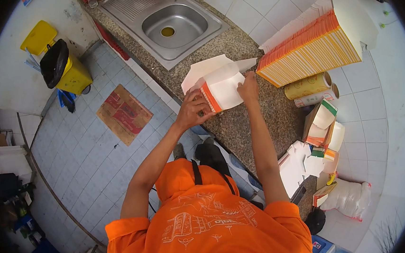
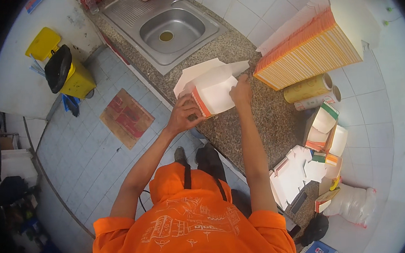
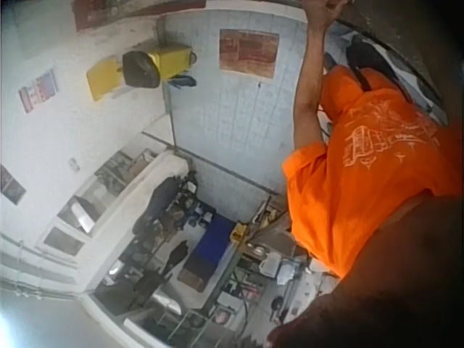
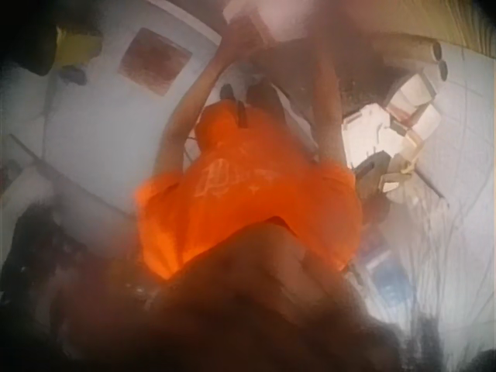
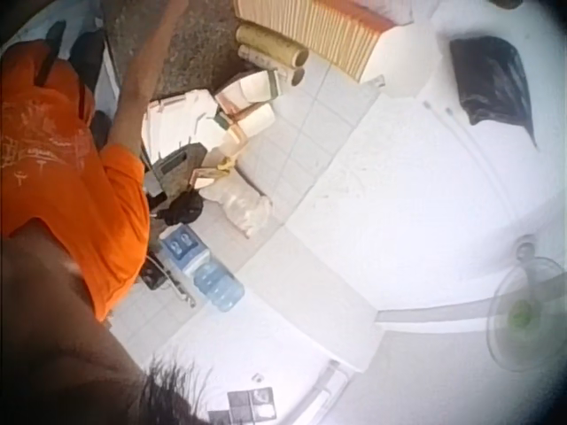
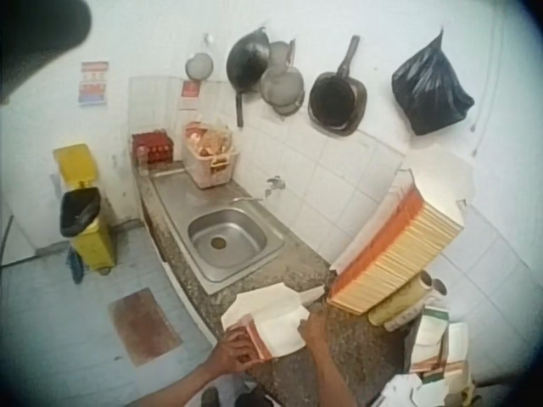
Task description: The person assembles cardboard takeout boxes by folding them into shape by hand and then briefly walks to another area of the kitchen to retrieve a drink before returning.
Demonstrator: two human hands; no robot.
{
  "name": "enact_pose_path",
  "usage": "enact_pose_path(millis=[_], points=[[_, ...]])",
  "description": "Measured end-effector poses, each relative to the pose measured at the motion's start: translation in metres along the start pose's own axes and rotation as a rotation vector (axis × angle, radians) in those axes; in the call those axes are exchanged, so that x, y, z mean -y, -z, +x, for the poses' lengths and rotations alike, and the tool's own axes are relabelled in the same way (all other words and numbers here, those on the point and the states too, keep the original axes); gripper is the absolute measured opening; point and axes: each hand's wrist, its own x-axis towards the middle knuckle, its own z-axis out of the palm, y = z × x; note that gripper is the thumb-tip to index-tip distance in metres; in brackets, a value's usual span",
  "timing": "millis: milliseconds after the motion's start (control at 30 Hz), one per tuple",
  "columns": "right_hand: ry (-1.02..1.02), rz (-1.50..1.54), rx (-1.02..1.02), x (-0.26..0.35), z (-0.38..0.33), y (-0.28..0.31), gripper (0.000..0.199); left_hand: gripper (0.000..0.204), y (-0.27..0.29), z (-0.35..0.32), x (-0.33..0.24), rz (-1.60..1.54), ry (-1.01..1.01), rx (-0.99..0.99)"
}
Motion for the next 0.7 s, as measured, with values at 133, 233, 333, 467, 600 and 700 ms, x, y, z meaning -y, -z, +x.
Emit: enact_pose_path(millis=[133,233,333,467,600,700], points=[[0.417,0.004,-0.199,0.022,-0.034,0.019,0.045,0.018,0.001,-0.003,0.010,-0.006,0.004,-0.023],[0.706,0.139,0.024,0.035,-0.099,0.030,0.031,0.017,-0.001,-0.004,0.006,-0.005,-0.020,-0.019],[0.687,0.136,0.278,0.038,-0.122,0.018,0.024,0.018,-0.004,-0.003,0.003,0.042,-0.064,-0.052],[0.688,0.050,0.290,0.040,-0.125,0.027,0.024,0.027,0.005,-0.009,0.004,0.110,0.032,-0.013],[0.436,-0.180,0.339,0.085,-0.109,0.015,0.030,0.051,0.004,-0.010,0.013,0.217,0.146,0.013],[0.347,-0.127,0.109,0.091,-0.096,-0.019,0.035,0.059,0.000,-0.008,0.008,0.218,0.256,0.063]])
